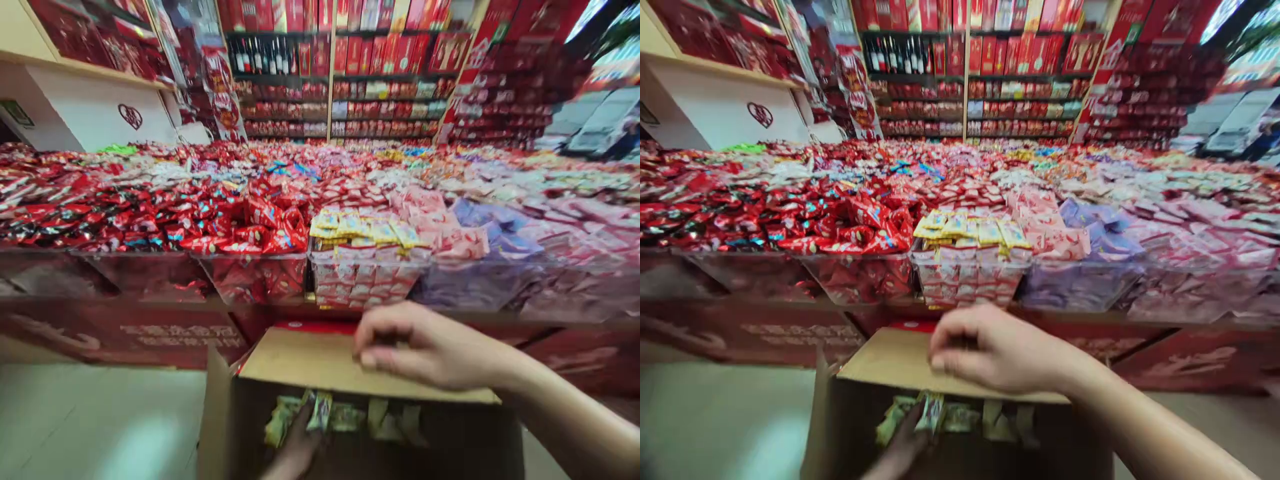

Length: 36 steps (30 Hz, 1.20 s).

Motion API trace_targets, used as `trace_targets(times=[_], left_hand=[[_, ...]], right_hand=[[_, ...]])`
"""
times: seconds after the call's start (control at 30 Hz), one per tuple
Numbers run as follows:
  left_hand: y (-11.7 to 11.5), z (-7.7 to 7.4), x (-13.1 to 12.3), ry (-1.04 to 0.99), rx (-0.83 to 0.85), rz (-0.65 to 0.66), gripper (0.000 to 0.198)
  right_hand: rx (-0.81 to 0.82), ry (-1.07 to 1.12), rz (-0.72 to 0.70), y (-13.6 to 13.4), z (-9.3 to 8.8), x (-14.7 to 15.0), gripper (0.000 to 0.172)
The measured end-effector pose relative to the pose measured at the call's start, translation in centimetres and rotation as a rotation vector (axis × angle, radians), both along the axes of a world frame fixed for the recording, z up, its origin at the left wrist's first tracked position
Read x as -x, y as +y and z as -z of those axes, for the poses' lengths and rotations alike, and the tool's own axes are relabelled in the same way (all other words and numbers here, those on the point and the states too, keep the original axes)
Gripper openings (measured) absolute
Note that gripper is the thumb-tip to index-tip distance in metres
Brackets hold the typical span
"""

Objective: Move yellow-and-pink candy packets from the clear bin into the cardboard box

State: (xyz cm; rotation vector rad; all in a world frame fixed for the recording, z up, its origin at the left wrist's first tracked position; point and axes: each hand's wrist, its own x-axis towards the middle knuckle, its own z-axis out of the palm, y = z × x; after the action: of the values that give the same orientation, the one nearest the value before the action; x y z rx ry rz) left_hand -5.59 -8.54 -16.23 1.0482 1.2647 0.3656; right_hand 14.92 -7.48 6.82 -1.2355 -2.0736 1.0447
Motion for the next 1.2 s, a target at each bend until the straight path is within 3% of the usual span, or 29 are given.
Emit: trace_targets(times=[0.07,0.1,0.17,0.23,0.33,0.47,0.7,0.83,1.0,1.1,1.2], left_hand=[[-0.8,1.2,0.3,-0.179,-0.062,0.005,0.026],[-1.1,1.8,0.4,-0.216,-0.039,0.024,0.028],[-1.6,2.6,0.4,-0.246,0.014,0.054,0.028],[-1.8,2.9,0.2,-0.241,0.068,0.094,0.027],[-2.1,2.9,0.0,-0.238,0.087,0.144,0.025],[-2.1,2.9,0.0,-0.201,0.044,0.113,0.023],[-2.1,2.9,0.4,-0.237,0.068,0.167,0.026],[-2.2,3.5,0.3,-0.273,0.098,0.191,0.04],[-2.6,4.7,0.3,-0.244,0.098,0.157,0.031],[-2.5,4.8,0.4,-0.21,0.071,0.137,0.031],[-2.1,4.5,0.4,-0.195,0.025,0.136,0.032]], right_hand=[[0.292,-0.047,-0.159,-3.7,5.4,0.7,0.019],[0.368,-0.09,-0.099,-5.0,8.6,1.1,0.022],[0.444,-0.137,0.221,-6.5,15.0,1.8,0.029],[0.453,0.004,0.425,-6.7,20.5,2.7,0.039],[0.538,0.404,0.47,-6.0,25.1,4.0,0.035],[0.623,0.664,0.627,-6.2,26.5,5.1,0.034],[0.609,0.716,0.823,-7.0,27.6,3.8,0.033],[0.666,0.668,0.749,-7.3,28.1,3.6,0.033],[0.69,0.659,0.653,-7.9,28.3,4.6,0.03],[0.596,0.608,0.633,-7.9,27.8,5.2,0.031],[0.324,0.415,0.667,-7.7,26.2,5.8,0.031]])
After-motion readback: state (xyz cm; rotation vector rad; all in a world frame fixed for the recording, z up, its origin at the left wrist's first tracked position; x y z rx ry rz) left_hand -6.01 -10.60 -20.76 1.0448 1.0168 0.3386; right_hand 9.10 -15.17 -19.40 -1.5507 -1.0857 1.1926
